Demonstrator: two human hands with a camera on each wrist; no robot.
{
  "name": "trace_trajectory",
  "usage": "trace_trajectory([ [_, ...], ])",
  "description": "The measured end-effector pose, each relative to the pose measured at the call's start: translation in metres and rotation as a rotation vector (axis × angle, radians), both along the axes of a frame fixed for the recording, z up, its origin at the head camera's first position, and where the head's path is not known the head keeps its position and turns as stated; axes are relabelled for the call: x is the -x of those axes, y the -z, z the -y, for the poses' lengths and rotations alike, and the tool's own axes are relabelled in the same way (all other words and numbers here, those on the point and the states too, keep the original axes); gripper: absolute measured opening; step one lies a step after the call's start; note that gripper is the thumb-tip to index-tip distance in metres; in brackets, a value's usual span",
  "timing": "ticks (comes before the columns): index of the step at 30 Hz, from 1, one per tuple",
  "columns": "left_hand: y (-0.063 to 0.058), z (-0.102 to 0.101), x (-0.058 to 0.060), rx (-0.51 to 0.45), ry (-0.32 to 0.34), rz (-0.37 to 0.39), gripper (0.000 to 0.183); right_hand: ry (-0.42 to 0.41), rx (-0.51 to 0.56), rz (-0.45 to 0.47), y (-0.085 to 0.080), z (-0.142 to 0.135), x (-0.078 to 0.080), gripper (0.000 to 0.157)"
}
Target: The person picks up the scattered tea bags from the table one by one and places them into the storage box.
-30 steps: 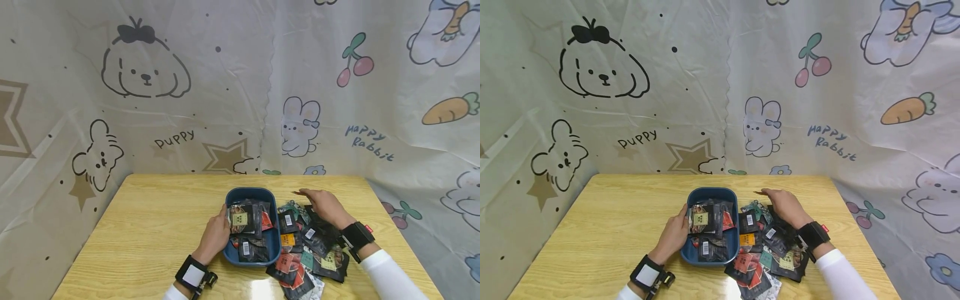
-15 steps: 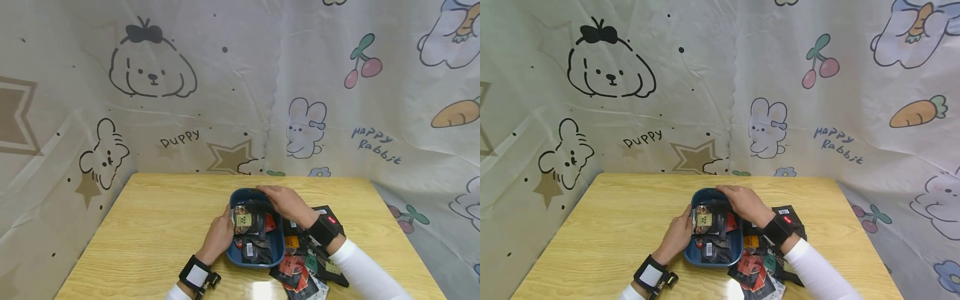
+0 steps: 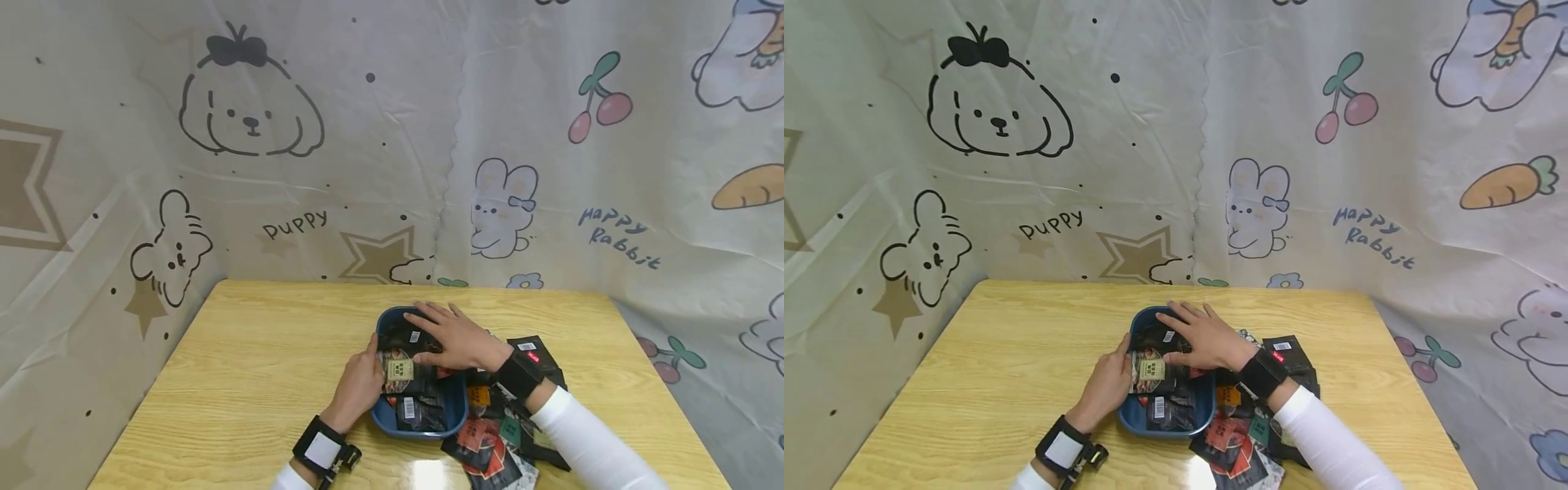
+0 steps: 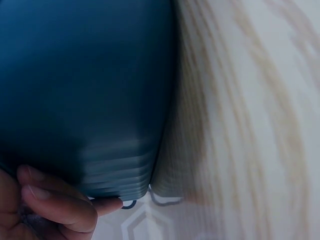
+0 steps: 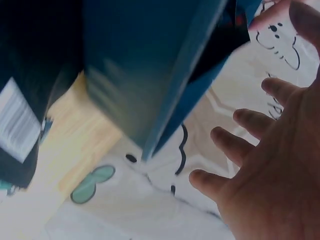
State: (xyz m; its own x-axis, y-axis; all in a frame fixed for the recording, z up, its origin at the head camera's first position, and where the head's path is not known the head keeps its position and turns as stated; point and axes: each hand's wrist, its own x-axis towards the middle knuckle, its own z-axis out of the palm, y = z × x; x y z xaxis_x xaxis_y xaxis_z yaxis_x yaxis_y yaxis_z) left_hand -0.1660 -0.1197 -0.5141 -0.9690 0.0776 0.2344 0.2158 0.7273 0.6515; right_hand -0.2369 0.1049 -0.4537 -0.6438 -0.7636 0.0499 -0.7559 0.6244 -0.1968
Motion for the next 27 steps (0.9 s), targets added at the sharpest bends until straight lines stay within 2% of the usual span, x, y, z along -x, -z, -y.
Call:
trace_trajectory([
  [4, 0.0, -0.002, 0.001, -0.01, -0.002, 0.021, 0.048, 0.066, 0.037, -0.006, -0.014, -0.026, 0.002, 0.08],
  [9, -0.001, -0.003, 0.001, -0.008, -0.014, 0.039, 0.049, 0.146, 0.055, -0.045, -0.03, -0.074, 0.003, 0.084],
  [14, -0.002, -0.002, 0.001, 0.0, -0.014, 0.049, 0.049, 0.249, 0.038, -0.044, -0.036, -0.126, -0.001, 0.088],
  [18, -0.002, -0.001, 0.001, -0.001, -0.014, 0.06, 0.049, 0.339, 0.01, 0.033, -0.029, -0.156, -0.008, 0.091],
  [21, -0.003, -0.001, 0.002, -0.005, -0.016, 0.057, 0.049, 0.37, 0.001, 0.109, -0.018, -0.166, -0.014, 0.09],
  [27, 0.0, -0.004, 0.002, -0.017, -0.014, 0.057, 0.048, 0.368, -0.02, 0.204, 0.023, -0.171, -0.022, 0.086],
])
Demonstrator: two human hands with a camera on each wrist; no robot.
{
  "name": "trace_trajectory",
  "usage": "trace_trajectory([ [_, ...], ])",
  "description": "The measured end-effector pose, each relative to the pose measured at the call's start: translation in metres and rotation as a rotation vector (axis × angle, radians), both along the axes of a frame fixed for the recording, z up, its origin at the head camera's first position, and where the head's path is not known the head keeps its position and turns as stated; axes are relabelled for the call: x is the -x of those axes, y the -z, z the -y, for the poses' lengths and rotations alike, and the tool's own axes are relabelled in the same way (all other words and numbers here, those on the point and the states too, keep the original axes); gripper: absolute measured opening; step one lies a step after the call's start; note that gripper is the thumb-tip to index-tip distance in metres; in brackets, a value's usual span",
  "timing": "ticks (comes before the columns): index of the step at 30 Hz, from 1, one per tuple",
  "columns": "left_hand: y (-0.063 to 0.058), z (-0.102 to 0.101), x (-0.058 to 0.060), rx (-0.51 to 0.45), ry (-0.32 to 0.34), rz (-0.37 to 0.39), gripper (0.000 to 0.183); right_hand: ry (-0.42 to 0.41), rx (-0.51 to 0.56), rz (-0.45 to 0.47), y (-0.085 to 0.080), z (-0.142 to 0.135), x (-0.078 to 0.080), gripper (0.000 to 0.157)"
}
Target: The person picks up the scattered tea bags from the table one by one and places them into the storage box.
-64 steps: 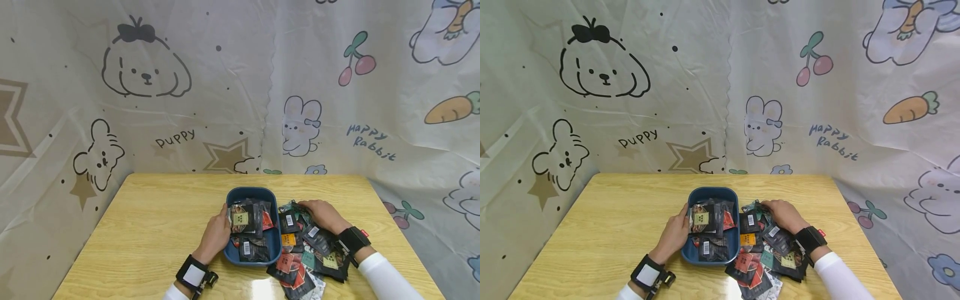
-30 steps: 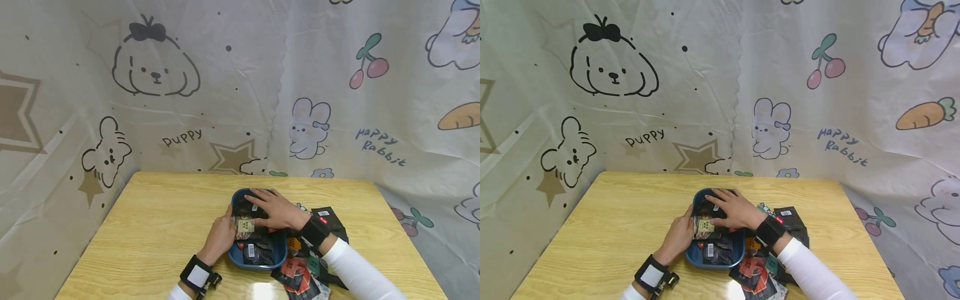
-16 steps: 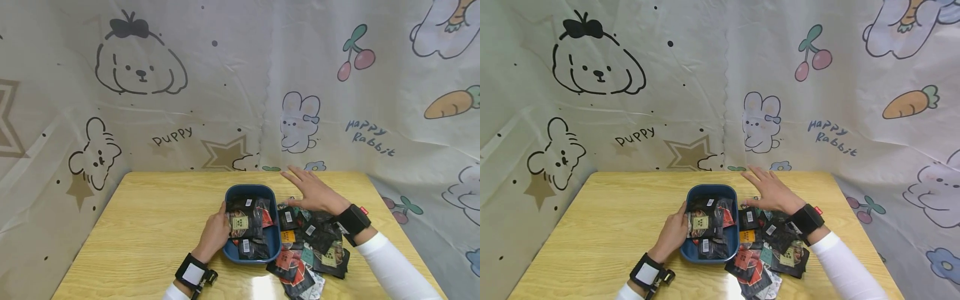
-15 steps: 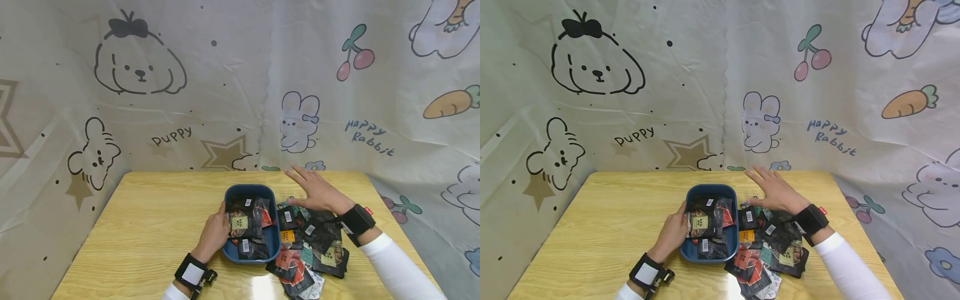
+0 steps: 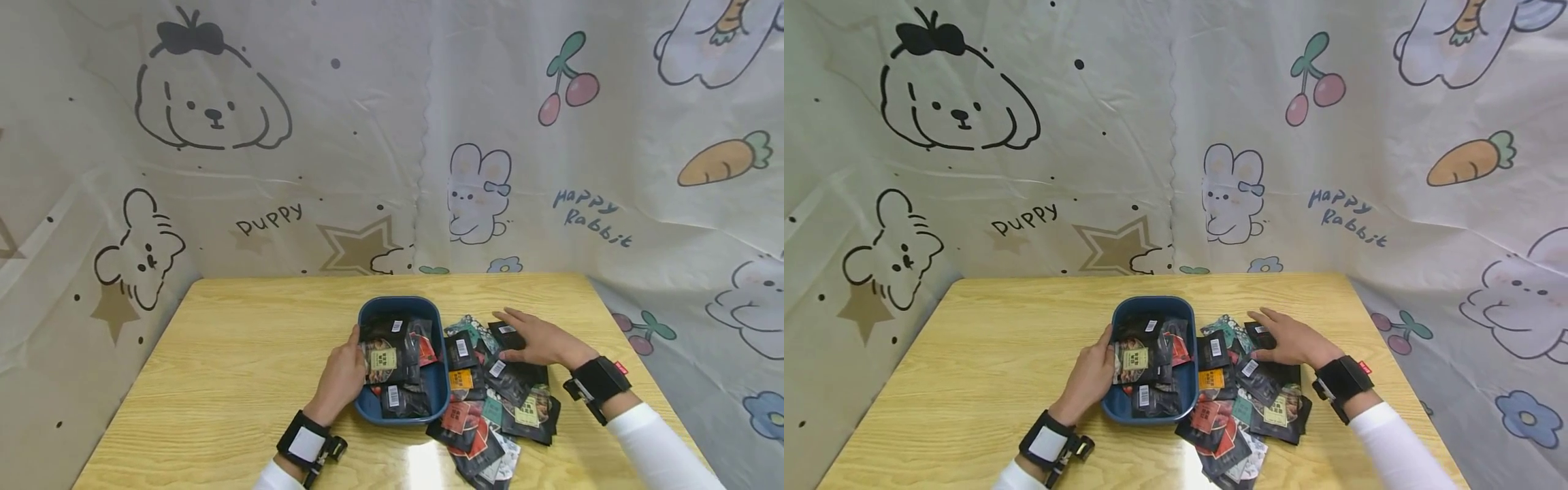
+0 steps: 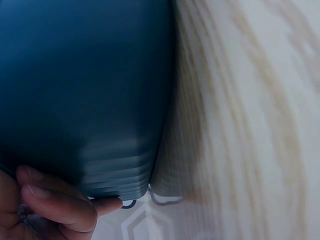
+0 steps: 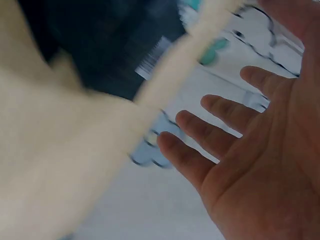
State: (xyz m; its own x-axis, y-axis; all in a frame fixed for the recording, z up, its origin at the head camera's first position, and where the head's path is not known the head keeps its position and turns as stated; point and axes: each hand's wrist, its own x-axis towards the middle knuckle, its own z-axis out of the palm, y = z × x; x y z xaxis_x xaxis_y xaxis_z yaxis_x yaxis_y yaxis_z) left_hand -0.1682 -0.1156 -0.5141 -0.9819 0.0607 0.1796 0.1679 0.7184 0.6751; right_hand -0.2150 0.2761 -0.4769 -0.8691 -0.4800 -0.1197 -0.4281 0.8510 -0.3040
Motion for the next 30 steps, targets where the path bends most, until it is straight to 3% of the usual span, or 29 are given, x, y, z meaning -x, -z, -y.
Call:
trace_trajectory([
  [4, 0.0, -0.001, -0.001, -0.005, 0.009, 0.006, 0.048, -0.007, 0.015, 0.06, 0.022, 0.0, -0.003, 0.079],
  [8, 0.001, -0.001, -0.002, 0.006, 0.01, -0.008, 0.048, -0.002, 0.03, 0.003, 0.033, 0.0, -0.004, 0.06],
  [11, 0.001, -0.001, -0.001, 0.015, 0.005, -0.025, 0.048, 0.008, 0.045, -0.047, 0.034, 0.002, -0.003, 0.052],
  [17, 0.0, 0.0, 0.0, 0.015, 0.008, -0.021, 0.048, 0.007, 0.012, -0.018, 0.032, 0.01, -0.004, 0.063],
  [23, 0.0, -0.001, -0.001, 0.009, 0.002, -0.019, 0.048, -0.01, 0.062, -0.049, 0.034, 0.012, -0.001, 0.053],
  [26, 0.0, -0.001, -0.001, 0.01, -0.001, -0.016, 0.048, -0.014, 0.088, -0.093, 0.038, 0.01, 0.001, 0.047],
  [30, -0.001, -0.001, 0.0, 0.004, -0.002, -0.018, 0.048, -0.033, 0.093, -0.232, 0.038, 0.008, 0.004, 0.038],
])
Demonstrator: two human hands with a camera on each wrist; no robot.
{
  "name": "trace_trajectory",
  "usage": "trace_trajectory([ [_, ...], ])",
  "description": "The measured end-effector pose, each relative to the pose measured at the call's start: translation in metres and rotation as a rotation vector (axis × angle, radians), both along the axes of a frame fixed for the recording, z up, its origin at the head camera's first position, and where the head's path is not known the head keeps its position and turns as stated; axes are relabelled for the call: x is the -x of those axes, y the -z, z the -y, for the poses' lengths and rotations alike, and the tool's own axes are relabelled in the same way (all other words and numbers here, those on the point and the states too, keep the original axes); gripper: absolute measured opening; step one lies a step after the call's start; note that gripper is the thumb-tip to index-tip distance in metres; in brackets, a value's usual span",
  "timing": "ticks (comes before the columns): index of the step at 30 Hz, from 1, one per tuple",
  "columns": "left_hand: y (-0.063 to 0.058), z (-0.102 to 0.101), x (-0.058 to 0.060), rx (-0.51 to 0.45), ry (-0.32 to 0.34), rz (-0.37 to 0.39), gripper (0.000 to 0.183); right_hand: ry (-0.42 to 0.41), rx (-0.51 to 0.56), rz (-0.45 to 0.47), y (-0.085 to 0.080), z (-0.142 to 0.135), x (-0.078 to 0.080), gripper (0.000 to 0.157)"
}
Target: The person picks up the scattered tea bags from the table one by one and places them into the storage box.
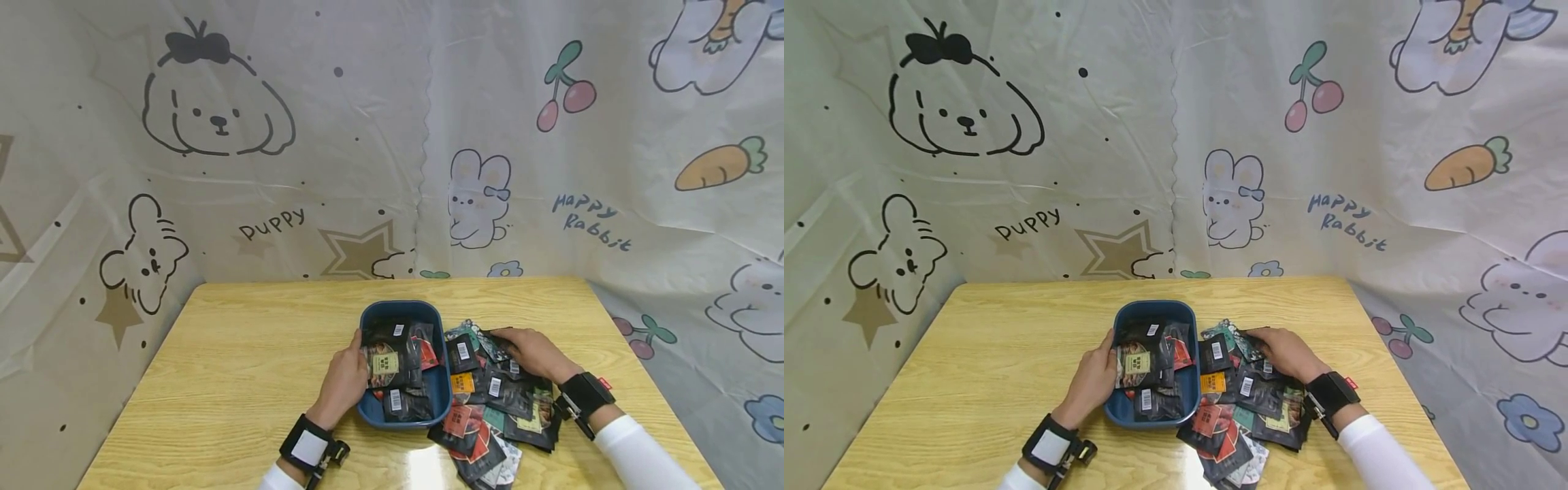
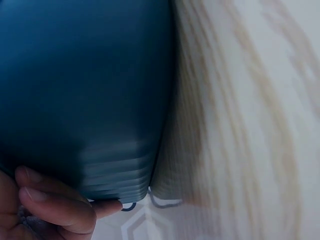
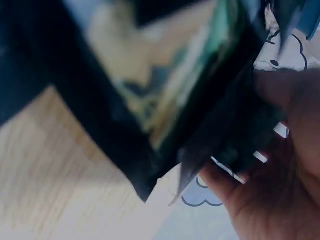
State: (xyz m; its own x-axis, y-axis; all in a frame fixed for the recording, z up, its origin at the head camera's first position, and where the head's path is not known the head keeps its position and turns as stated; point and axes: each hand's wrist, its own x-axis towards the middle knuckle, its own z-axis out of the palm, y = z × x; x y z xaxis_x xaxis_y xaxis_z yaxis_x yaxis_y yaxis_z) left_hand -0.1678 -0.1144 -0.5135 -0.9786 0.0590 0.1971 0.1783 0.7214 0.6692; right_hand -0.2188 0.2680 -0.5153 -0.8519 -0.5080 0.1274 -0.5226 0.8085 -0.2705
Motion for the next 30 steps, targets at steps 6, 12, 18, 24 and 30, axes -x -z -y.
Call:
trace_trajectory([
  [6, 0.0, 0.002, 0.001, -0.01, -0.007, -0.003, 0.048, -0.005, 0.098, -0.208, -0.026, 0.011, 0.011, 0.037],
  [12, -0.001, 0.004, 0.002, -0.02, -0.008, -0.006, 0.048, -0.087, 0.184, -0.26, -0.074, 0.046, 0.019, 0.04],
  [18, -0.002, 0.005, 0.002, -0.007, 0.003, -0.003, 0.048, -0.246, 0.135, -0.208, -0.105, 0.102, 0.02, 0.043],
  [24, -0.002, 0.006, 0.002, -0.018, -0.003, -0.002, 0.048, -0.391, 0.078, -0.268, -0.101, 0.157, 0.029, 0.042],
  [30, 0.001, 0.004, 0.001, -0.018, 0.011, 0.01, 0.048, -0.46, -0.019, -0.203, -0.071, 0.185, 0.028, 0.043],
])
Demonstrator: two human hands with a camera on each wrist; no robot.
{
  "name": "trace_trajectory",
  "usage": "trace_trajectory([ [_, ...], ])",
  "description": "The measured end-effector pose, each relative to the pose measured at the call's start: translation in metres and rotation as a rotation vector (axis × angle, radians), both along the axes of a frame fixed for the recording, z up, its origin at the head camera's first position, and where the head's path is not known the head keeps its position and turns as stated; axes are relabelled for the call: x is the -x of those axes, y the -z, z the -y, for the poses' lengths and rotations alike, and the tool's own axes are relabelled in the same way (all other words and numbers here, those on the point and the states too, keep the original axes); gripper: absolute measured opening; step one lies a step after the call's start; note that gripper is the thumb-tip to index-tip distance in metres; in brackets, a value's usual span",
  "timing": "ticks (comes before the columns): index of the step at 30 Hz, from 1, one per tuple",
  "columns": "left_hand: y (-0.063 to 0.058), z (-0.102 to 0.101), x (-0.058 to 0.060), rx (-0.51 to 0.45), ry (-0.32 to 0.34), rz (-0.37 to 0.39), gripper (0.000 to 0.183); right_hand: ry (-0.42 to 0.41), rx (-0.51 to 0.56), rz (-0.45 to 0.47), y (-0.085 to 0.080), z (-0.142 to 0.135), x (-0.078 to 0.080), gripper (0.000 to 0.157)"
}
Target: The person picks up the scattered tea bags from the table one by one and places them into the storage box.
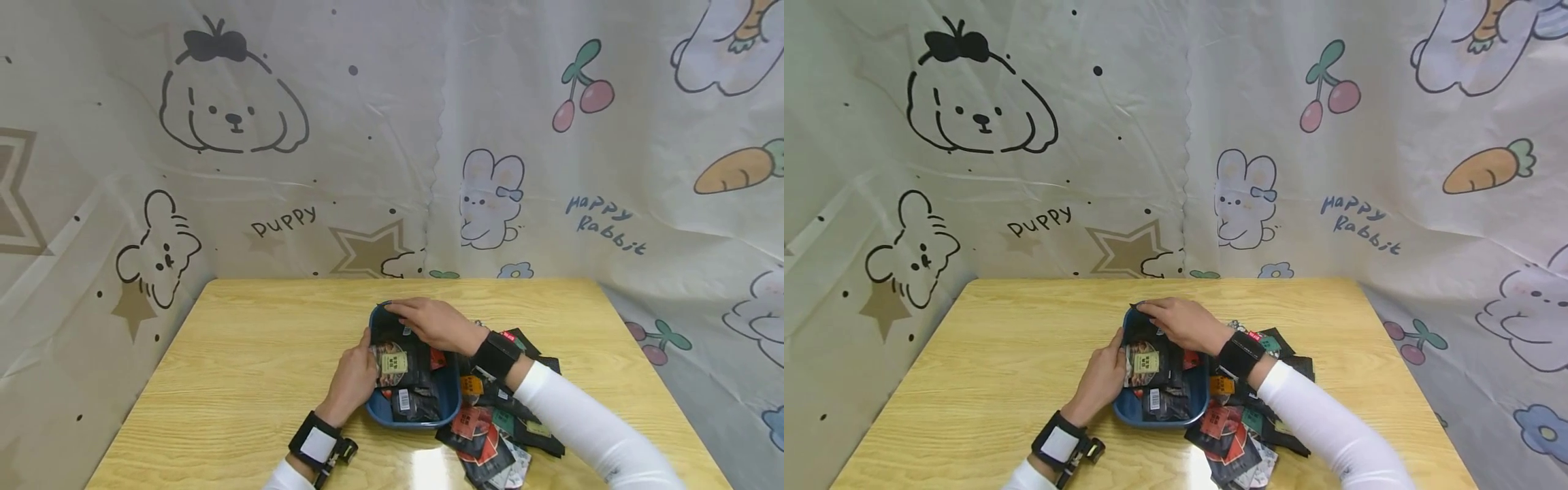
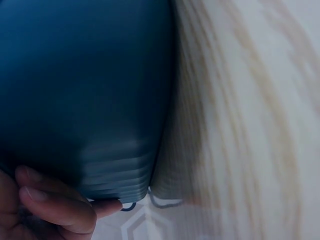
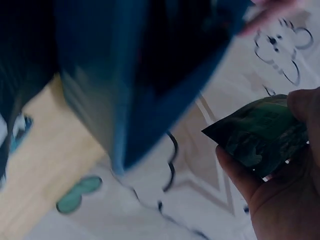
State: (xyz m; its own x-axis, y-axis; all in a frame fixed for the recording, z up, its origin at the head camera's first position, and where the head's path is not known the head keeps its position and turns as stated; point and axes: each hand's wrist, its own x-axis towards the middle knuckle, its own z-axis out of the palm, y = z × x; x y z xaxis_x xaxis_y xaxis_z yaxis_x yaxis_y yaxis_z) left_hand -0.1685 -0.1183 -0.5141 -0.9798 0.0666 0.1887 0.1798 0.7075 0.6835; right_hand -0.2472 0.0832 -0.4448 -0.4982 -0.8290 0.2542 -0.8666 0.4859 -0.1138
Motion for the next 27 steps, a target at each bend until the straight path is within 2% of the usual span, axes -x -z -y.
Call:
trace_trajectory([
  [3, 0.001, -0.003, -0.001, 0.005, 0.009, 0.007, 0.048, 0.002, -0.076, 0.066, 0.011, 0.002, -0.003, 0.049],
  [6, 0.001, -0.004, -0.002, 0.022, 0.019, 0.003, 0.048, 0.036, -0.125, 0.12, 0.013, -0.002, -0.004, 0.058],
  [12, 0.0, -0.005, -0.001, 0.034, 0.015, -0.01, 0.049, 0.136, -0.116, 0.162, 0.002, -0.025, -0.002, 0.067],
  [17, -0.001, -0.004, -0.001, 0.021, -0.005, 0.008, 0.05, 0.193, -0.104, 0.192, -0.011, -0.062, -0.005, 0.077],
  [22, -0.001, -0.002, 0.0, 0.032, -0.01, -0.013, 0.049, 0.25, -0.083, 0.193, -0.014, -0.105, -0.02, 0.084],
  [25, -0.001, -0.002, 0.0, 0.026, 0.002, -0.009, 0.049, 0.284, -0.093, 0.195, -0.005, -0.124, -0.036, 0.085],
  [27, 0.0, -0.001, 0.0, 0.02, 0.007, -0.003, 0.05, 0.278, -0.123, 0.197, 0.005, -0.131, -0.048, 0.084],
])
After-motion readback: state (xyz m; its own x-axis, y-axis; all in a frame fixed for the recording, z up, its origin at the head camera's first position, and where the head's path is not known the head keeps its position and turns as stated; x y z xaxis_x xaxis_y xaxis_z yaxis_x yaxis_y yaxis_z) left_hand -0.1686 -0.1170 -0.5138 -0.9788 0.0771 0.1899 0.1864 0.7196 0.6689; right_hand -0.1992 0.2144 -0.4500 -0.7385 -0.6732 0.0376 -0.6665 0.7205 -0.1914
